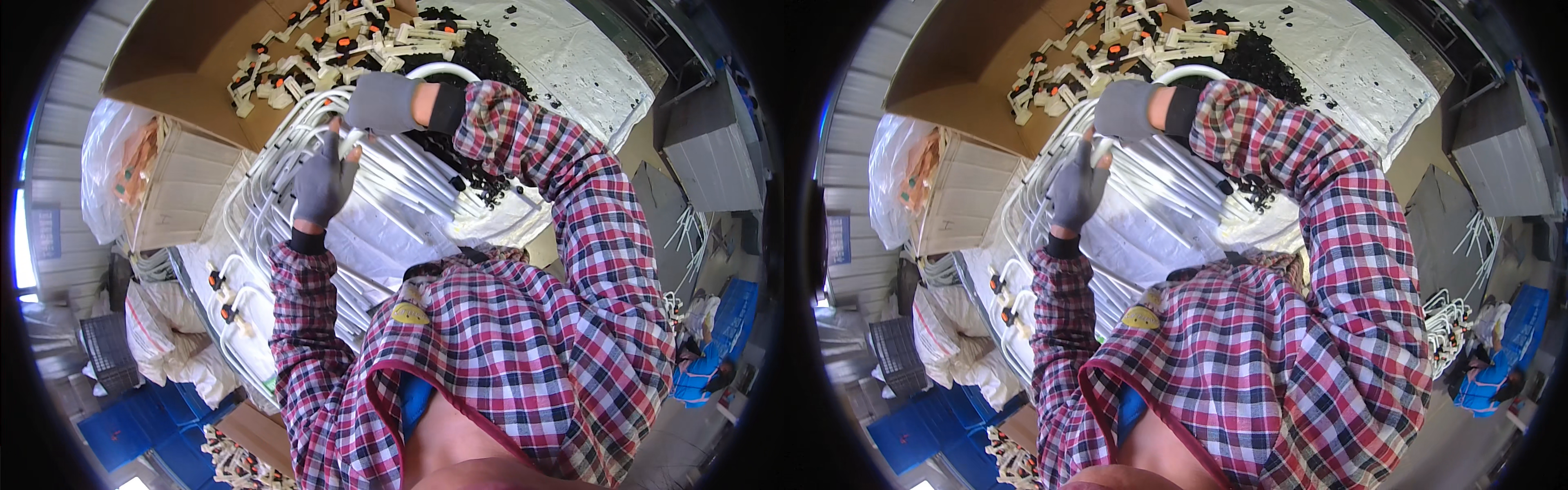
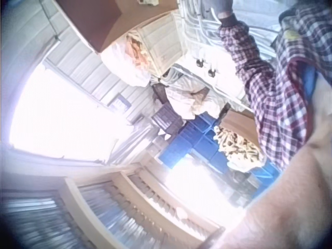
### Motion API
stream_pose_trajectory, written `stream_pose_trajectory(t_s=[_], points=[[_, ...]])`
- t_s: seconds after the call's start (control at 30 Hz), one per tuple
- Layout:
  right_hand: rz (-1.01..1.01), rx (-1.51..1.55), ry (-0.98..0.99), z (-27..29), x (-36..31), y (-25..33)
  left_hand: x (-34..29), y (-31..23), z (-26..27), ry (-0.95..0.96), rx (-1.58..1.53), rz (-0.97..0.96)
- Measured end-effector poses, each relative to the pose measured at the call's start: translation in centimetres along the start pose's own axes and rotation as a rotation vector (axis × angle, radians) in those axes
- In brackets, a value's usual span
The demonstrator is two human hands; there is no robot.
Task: The person repeatedly picks up white metal frame pieces and small black plastic components from a table, attaches the components to the frames, and places the assembled units into a stack. The process is repeated continuously throughout the clip.
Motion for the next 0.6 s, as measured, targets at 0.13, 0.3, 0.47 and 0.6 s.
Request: stream_pose_trajectory(t_s=[0.13, 0.3, 0.47, 0.6], points=[[0.110, 0.073, 0.154, -1.6, 1.3, -1.1, 0.5, 1.0, -1.8, 0.103, -0.066, 0.021], [-0.413, 0.901, -0.341, -12.6, 6.1, -4.2, 4.3, 5.0, -5.4, 0.208, -0.282, 0.160], [0.056, 0.631, -0.059, -9.5, 9.5, -11.6, 2.6, 12.1, -9.2, 0.261, -0.678, 0.437], [-0.706, 0.340, -0.322, -16.4, 8.0, -27.8, 1.3, 15.2, -9.3, 0.257, -0.736, 0.662]])
Point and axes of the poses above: each hand's wrist, its own x-axis towards the middle knuckle, its own z-axis out of the back of the hand, y = z × x, the point moved 3 cm from there along x, towards the middle knuckle, and after that the axes turned 1 degree about x, right-handed, at the moved point
